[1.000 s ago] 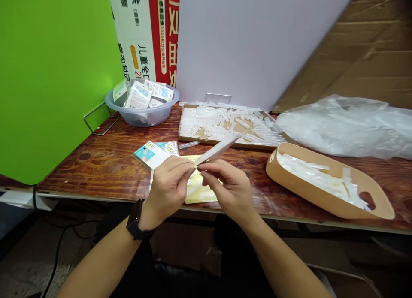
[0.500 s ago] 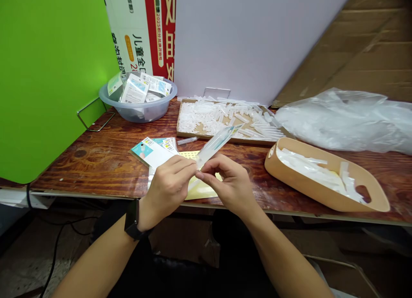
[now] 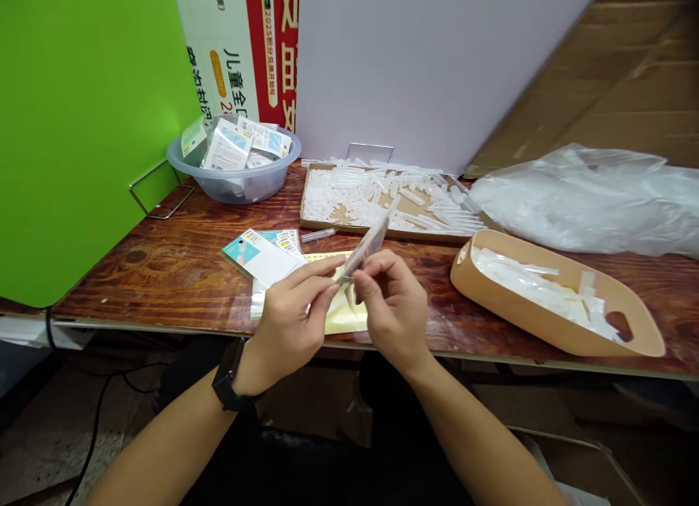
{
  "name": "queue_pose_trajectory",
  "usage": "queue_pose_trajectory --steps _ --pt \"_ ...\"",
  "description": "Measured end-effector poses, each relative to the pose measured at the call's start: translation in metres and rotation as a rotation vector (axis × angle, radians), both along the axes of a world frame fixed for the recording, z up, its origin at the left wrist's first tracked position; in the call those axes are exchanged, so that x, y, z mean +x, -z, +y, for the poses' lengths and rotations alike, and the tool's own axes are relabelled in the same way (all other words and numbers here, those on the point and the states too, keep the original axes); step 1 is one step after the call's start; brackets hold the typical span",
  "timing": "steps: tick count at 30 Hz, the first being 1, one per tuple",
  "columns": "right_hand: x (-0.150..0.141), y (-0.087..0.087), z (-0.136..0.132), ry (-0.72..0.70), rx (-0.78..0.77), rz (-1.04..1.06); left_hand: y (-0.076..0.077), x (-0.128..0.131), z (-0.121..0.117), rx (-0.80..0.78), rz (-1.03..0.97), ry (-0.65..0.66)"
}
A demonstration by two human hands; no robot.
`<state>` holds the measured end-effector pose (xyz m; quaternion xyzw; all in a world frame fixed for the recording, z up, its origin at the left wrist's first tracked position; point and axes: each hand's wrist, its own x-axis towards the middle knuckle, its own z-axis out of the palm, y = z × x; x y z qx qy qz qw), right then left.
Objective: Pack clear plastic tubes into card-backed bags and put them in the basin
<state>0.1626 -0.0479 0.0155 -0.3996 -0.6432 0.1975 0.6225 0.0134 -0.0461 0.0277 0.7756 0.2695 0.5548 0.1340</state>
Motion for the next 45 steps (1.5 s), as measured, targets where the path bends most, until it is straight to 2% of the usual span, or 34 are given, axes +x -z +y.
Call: queue_pose_trajectory --steps 2,5,8,9,11,14,17,22,26,29,32,35,37,38,40,43,45 --pt "0.003 0.002 0.004 0.152 0.03 -0.025 -0.002 0.0 -0.002 -0.068 -0.026 -0.003" --pt "0.01 0.002 0.01 0.378 0.117 -0.196 -0.004 -0.001 0.0 -0.15 -0.074 -0.03" --pt "0.015 -0.004 0.01 0.509 0.244 -0.342 -0.004 -0.004 0.005 -0.243 -0.105 -0.062" --pt "0.017 -0.007 0.009 0.493 0.287 -0.38 -0.004 -0.005 0.007 -0.275 -0.101 -0.055" --pt "0.018 -0.012 0.006 0.337 0.295 -0.463 -0.005 -0.007 0.01 -0.324 -0.069 -0.004" --pt "0.02 -0.018 0.002 0.003 0.083 -0.528 -0.005 -0.008 0.011 -0.337 0.017 0.075" --pt "0.023 -0.022 0.002 -0.176 -0.13 -0.481 -0.006 -0.006 0.009 -0.308 0.098 0.104" --pt "0.03 -0.023 0.005 -0.277 -0.376 -0.227 -0.002 -0.002 0.006 -0.339 0.169 0.106" --pt "0.03 -0.022 0.004 -0.196 -0.433 0.047 0.003 0.001 0.004 -0.444 0.204 0.113" --pt "0.03 -0.021 0.005 -0.093 -0.422 0.166 0.007 0.001 0.004 -0.423 0.201 0.16" --pt "0.032 -0.017 0.007 -0.044 -0.401 0.197 0.008 0.0 0.006 -0.361 0.173 0.23" --pt "0.034 -0.015 0.007 0.007 -0.325 0.088 0.007 -0.002 0.008 -0.378 0.153 0.288" --pt "0.036 -0.016 0.005 0.06 -0.174 -0.075 0.006 -0.004 0.011 -0.47 0.084 0.272" --pt "0.038 -0.018 0.004 0.057 -0.08 -0.176 0.006 -0.005 0.013 -0.536 0.021 0.251" --pt "0.041 -0.021 0.001 -0.039 0.085 -0.385 0.006 -0.008 0.018 -0.684 -0.139 0.231" --pt "0.043 -0.02 0.0 -0.223 0.199 -0.645 0.007 -0.011 0.023 -0.869 -0.326 0.266" --pt "0.041 -0.016 0.001 -0.241 0.256 -0.717 0.008 -0.01 0.025 -0.918 -0.386 0.255"
